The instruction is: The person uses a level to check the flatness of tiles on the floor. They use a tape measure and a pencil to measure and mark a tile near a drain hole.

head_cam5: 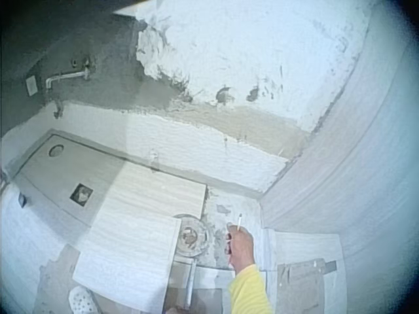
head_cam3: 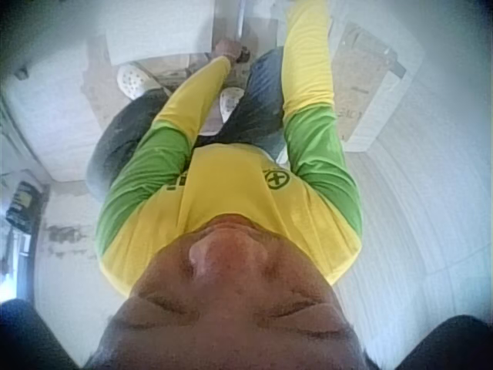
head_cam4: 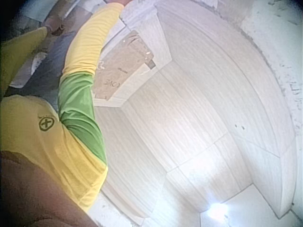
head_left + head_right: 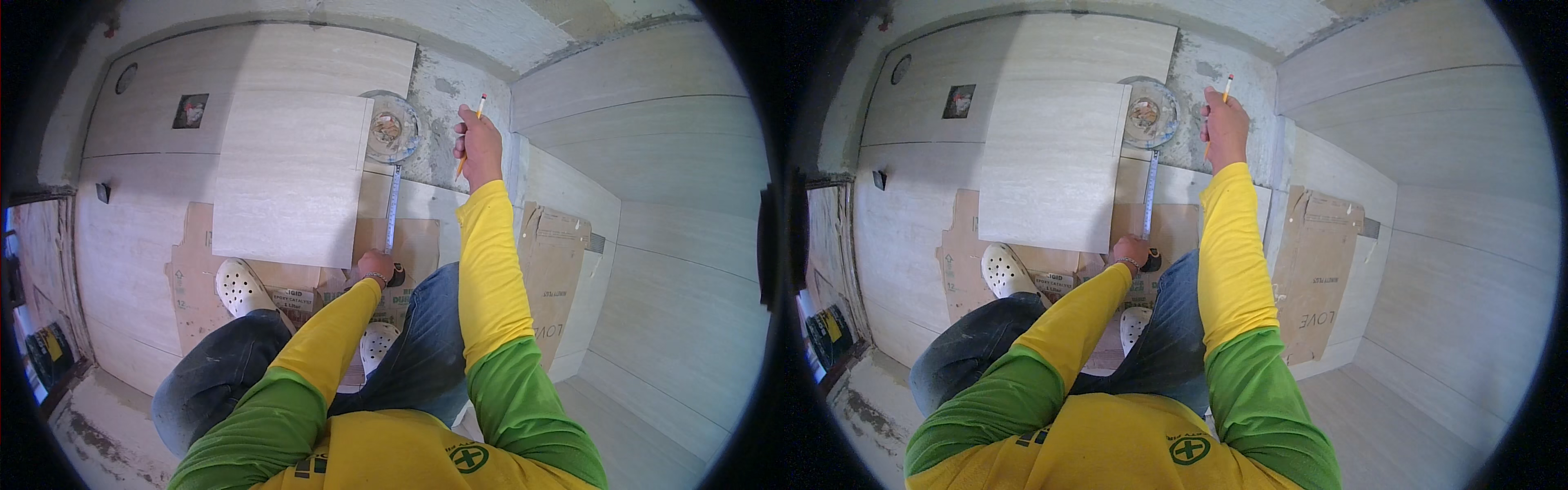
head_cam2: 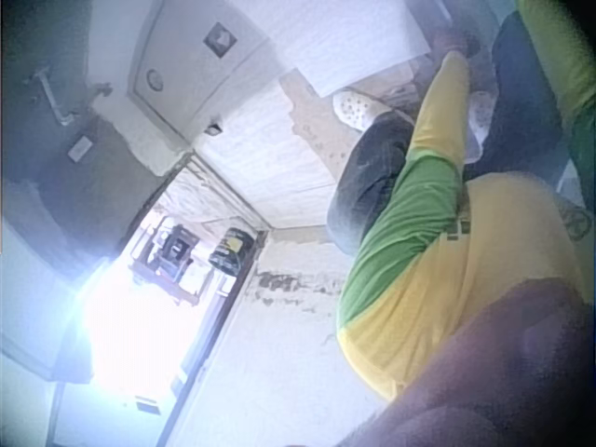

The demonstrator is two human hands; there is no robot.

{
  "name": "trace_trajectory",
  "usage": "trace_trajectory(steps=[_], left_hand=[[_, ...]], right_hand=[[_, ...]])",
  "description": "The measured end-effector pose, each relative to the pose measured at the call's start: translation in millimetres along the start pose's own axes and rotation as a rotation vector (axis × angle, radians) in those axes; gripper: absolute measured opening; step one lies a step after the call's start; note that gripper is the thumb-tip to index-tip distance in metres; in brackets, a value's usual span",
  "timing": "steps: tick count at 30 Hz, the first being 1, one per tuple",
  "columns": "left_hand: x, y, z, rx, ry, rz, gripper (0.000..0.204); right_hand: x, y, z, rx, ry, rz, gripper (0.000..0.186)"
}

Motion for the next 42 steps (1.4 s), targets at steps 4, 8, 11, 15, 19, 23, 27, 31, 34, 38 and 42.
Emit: trace_trajectory(steps=[4,8,11,15,19,23,27,31,34,38,42], left_hand=[[-4.1,3.5,-5.8,-0.001,-0.03,0.005,0.031],[-6.2,7.4,-6.2,-0.036,-0.029,-0.009,0.031],[-5.5,8.1,-4.0,-0.042,-0.027,-0.015,0.031],[-6.7,7.3,-6.6,-0.056,-0.029,-0.014,0.031],[-4.7,7.0,-4.9,-0.04,-0.047,-0.019,0.032],[-5.6,7.5,-9.4,-0.023,-0.067,-0.014,0.032],[-5.9,5.3,-5.4,-0.036,-0.041,-0.007,0.032],[-5.3,5.6,-4.6,-0.036,-0.06,-0.01,0.032],[-5.9,5.3,-6.5,-0.025,-0.049,-0.004,0.031],[-3.3,4.6,-4.1,-0.019,-0.044,0.003,0.032],[-3.6,2.6,-2.8,-0.041,-0.03,0.003,0.032]], right_hand=[[-0.2,2.1,0.9,-0.01,0.003,-0.008,0.027],[-2.5,1.2,1.9,-0.013,-0.004,-0.009,0.027],[-3.6,-0.8,2.7,0.001,0.002,0.004,0.027],[-2.9,2.7,3.2,-0.002,0.009,-0.002,0.026],[-3.4,1.0,4.5,-0.001,0.014,0.0,0.025],[-3.5,3.3,5.6,0.001,0.009,-0.003,0.025],[-3.0,2.8,2.9,0.003,0.007,-0.003,0.026],[-2.4,2.0,2.6,0.011,0.015,0.005,0.027],[-0.8,4.1,1.7,0.009,0.012,0.0,0.027],[-0.6,1.3,1.6,0.004,0.01,-0.002,0.026],[-0.2,1.8,1.4,-0.003,0.007,-0.006,0.026]])
Point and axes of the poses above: each hand's wrist, its own x-axis away from the middle knuckle, its own y-axis out of the palm, z = x × y, the point moved 8 cm from there along -x, towards the middle knuckle, and after that the axes turned 2 degrees about z, right-handed, at the moved point
